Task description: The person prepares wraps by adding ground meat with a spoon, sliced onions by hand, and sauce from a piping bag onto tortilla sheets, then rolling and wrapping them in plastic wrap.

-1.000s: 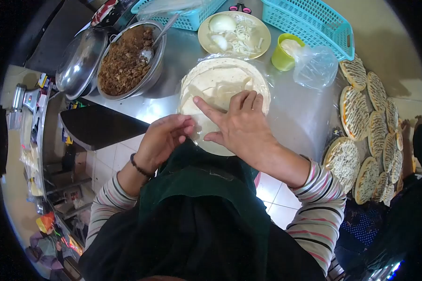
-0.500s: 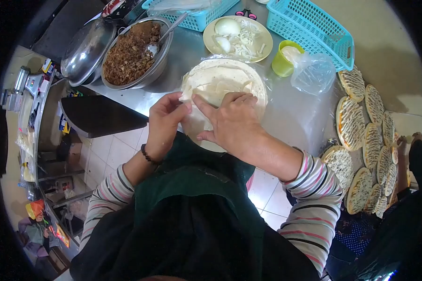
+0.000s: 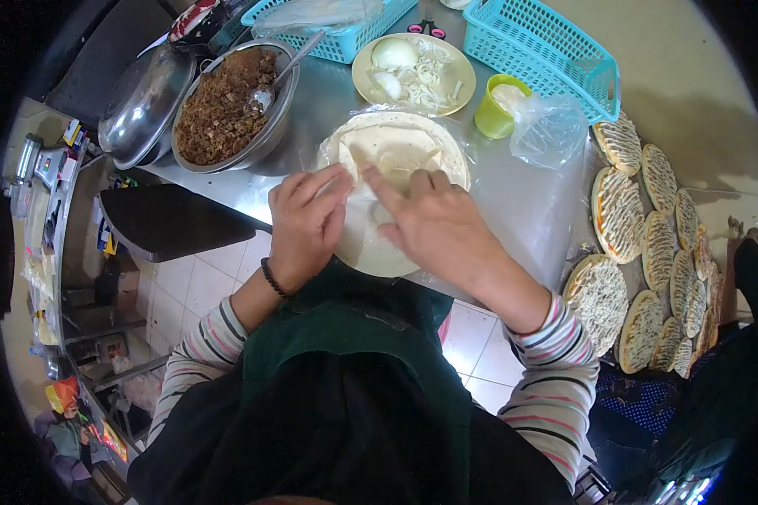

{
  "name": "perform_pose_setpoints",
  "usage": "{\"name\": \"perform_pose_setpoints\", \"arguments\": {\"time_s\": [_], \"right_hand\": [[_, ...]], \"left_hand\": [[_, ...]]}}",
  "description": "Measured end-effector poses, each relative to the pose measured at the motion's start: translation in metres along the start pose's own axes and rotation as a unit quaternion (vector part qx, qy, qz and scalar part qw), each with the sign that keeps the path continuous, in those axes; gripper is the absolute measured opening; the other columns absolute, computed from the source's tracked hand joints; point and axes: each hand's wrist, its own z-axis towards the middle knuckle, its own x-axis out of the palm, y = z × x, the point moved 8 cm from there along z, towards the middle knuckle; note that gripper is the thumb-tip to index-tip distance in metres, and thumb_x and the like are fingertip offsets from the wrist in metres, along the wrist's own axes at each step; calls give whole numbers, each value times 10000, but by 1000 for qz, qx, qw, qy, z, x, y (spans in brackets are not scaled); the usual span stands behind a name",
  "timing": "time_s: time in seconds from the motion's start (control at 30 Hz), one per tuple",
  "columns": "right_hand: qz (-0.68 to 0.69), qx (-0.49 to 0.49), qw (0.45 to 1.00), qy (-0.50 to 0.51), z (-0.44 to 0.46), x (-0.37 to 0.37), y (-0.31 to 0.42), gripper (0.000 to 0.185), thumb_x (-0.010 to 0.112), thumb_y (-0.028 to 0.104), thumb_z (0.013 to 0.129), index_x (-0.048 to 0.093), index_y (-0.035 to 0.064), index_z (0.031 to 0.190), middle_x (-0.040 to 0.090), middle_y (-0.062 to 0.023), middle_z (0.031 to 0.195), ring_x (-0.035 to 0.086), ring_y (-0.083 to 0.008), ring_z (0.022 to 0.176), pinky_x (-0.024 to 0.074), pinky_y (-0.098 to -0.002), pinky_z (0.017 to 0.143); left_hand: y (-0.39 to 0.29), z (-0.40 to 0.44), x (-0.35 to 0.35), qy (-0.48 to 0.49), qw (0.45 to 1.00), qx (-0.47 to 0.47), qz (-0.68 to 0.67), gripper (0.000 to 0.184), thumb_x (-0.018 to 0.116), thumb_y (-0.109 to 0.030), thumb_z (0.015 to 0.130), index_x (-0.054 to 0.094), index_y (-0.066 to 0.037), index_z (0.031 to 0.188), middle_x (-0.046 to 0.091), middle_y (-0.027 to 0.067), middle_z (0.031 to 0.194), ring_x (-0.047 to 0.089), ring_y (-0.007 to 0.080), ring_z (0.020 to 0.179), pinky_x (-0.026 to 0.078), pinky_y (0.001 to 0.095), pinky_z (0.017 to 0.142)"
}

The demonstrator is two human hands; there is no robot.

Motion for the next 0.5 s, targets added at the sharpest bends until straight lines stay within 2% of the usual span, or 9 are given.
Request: {"name": "perform_pose_setpoints", "arguments": {"time_s": [0.03, 0.07, 0.13, 0.17, 0.23, 0.37, 0.43, 0.47, 0.5], "right_hand": [[42, 12, 998, -39, -3, -3, -6, 540, 625, 248, 795, 491, 29, 1270, 572, -204, 967, 581, -333, 898, 494, -346, 797], [40, 12, 998, -38, -7, 4, -11, 540, 625, 248, 795, 491, 29, 1270, 572, -204, 967, 581, -333, 898, 494, -346, 797], [11, -13, 989, -144, -19, 2, -16, 498, 574, 103, 778, 482, -45, 1245, 580, -182, 1046, 572, -312, 990, 475, -354, 881], [8, -11, 990, -141, -21, 5, -19, 498, 574, 103, 778, 482, -45, 1245, 580, -182, 1046, 572, -312, 990, 475, -354, 881], [-45, -70, 988, -127, -25, 9, -14, 497, 526, 38, 762, 471, -52, 1248, 559, -185, 1136, 535, -314, 1085, 449, -348, 939], [-67, -109, 990, -62, -16, 0, -13, 511, 503, 17, 749, 465, -50, 1254, 542, -179, 1164, 519, -303, 1102, 442, -340, 950], [3, -121, 993, -8, -11, 3, -18, 523, 552, 32, 765, 448, -45, 1272, 537, -177, 1144, 512, -301, 1098, 434, -351, 961], [1, -120, 993, -8, -11, 2, -18, 523, 552, 32, 765, 448, -45, 1272, 537, -177, 1144, 512, -301, 1098, 434, -351, 961], [78, -76, 993, -53, -12, -6, -24, 508, 607, 52, 772, 478, -33, 1255, 544, -182, 1131, 528, -305, 1074, 449, -362, 923]], "left_hand": [[-3, -1, 3, 24, 999, 21, 8, 283, 614, -51, 753, 645, -70, 1033, 604, 115, 1115, 557, 263, 948, 398, 371, 836], [-4, -1, 6, 48, 998, 43, 16, 277, 605, -68, 765, 639, -58, 1040, 598, 116, 1151, 563, 266, 978, 392, 387, 864], [-3, -2, 10, 55, 996, 66, 0, 289, 599, -68, 767, 628, -50, 1055, 596, 114, 1159, 562, 265, 1013, 386, 403, 890], [-4, -3, 13, 62, 994, 88, -13, 301, 592, -67, 769, 618, -43, 1069, 594, 113, 1167, 560, 263, 1048, 380, 420, 916], [-2, -2, 13, 83, 992, 96, -7, 315, 591, -67, 771, 606, -38, 1085, 597, 117, 1156, 559, 265, 1061, 382, 420, 928], [2, 9, 14, 152, 980, 127, -26, 360, 602, -65, 765, 571, -9, 1119, 606, 128, 1115, 563, 278, 1053, 410, 401, 915], [7, 16, 13, 175, 975, 118, -66, 361, 611, -68, 764, 566, 3, 1115, 599, 134, 1115, 566, 292, 1031, 417, 397, 908], [9, 18, 16, 197, 969, 106, -103, 363, 621, -71, 764, 561, 15, 1111, 593, 139, 1115, 569, 306, 1010, 424, 393, 901], [7, 15, 17, 196, 969, 108, -104, 363, 621, -71, 764, 561, 15, 1111, 593, 139, 1115, 569, 306, 1010, 424, 393, 901]]}}
